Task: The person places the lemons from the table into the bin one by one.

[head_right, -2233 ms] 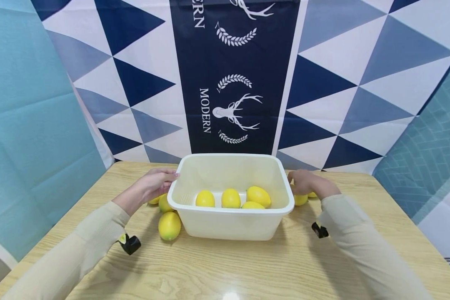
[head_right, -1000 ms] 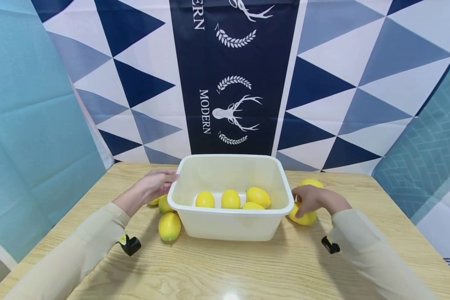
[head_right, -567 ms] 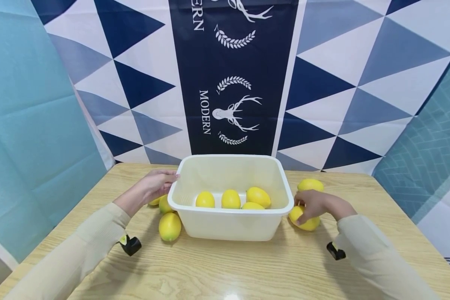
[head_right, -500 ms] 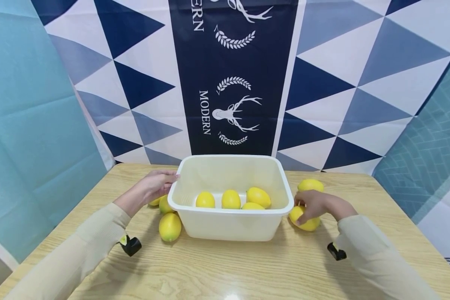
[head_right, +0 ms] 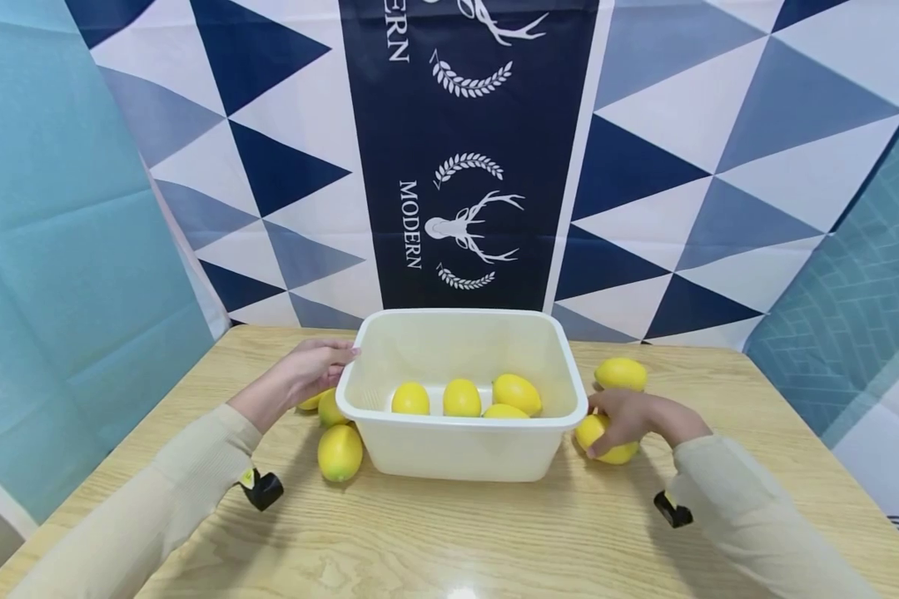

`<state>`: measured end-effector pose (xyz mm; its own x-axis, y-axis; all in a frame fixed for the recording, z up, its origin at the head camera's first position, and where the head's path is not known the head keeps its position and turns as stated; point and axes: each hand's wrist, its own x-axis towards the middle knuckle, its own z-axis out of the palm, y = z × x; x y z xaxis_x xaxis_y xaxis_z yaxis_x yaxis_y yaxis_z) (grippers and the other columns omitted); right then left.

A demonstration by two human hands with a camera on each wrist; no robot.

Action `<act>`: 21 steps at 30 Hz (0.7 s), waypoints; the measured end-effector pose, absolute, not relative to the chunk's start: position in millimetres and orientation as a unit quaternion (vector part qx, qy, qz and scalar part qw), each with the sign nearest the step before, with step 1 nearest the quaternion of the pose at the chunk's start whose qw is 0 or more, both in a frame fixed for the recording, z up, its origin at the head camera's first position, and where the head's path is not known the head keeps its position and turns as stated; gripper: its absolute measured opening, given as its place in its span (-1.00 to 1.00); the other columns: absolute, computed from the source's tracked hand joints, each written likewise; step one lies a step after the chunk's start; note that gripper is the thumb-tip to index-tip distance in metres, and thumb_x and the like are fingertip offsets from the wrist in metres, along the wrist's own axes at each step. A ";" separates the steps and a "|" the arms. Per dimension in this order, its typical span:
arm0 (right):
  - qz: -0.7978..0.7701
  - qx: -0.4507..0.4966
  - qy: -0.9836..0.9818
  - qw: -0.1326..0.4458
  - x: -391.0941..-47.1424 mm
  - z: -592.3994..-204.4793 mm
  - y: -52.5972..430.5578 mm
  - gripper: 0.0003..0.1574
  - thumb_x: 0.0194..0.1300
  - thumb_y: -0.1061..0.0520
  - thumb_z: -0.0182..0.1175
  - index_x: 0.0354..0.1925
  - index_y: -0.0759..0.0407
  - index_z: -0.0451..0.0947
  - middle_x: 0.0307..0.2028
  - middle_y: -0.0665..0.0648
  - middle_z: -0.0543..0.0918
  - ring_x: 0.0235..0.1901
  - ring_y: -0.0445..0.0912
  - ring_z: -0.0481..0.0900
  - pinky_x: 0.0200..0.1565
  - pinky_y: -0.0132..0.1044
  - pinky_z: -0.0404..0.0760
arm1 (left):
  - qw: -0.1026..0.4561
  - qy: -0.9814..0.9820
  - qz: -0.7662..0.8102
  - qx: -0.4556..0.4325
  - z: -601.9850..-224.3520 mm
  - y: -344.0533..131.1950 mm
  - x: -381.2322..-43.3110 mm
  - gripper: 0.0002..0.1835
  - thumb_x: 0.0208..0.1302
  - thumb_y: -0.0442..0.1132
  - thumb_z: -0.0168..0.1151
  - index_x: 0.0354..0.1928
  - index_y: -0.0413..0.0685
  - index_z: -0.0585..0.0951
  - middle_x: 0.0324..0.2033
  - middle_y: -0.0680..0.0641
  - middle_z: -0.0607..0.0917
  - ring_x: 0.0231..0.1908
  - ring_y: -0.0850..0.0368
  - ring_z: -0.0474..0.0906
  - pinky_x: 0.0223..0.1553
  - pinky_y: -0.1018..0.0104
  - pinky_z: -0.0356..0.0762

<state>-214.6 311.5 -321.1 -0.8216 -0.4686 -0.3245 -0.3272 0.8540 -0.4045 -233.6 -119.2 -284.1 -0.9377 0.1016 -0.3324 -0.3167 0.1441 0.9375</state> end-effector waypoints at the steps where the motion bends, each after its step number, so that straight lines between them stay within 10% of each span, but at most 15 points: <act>1: -0.167 -0.213 0.939 0.211 -214.0 -321.8 311.4 -0.40 -0.04 0.01 0.47 -0.07 0.19 0.49 -0.25 0.01 0.54 -0.24 -0.15 0.40 -0.15 -0.24 0.44 | 0.161 0.739 0.650 -0.073 -284.1 -119.2 -233.5 -0.54 0.41 -0.26 0.06 0.28 -0.29 0.35 0.13 -0.23 0.52 -0.07 0.12 0.54 0.22 0.25 0.51; 21: -0.141 -0.204 0.947 0.203 -201.3 -323.4 310.6 -0.12 -0.06 -0.05 0.48 0.16 0.29 0.40 -0.10 0.08 0.53 -0.12 -0.08 0.40 -0.01 -0.09 0.43 | 0.160 0.740 0.649 -0.075 -283.6 -118.9 -232.8 -0.56 0.41 -0.26 0.06 0.27 -0.27 0.38 0.16 -0.24 0.51 0.00 0.06 0.52 0.26 0.23 0.48</act>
<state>-201.3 310.6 -323.4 -0.8348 -0.4430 -0.3268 -0.3287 0.8773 -0.3497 -232.8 -118.9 -283.6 -0.9377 0.0963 -0.3339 -0.3185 0.1468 0.9365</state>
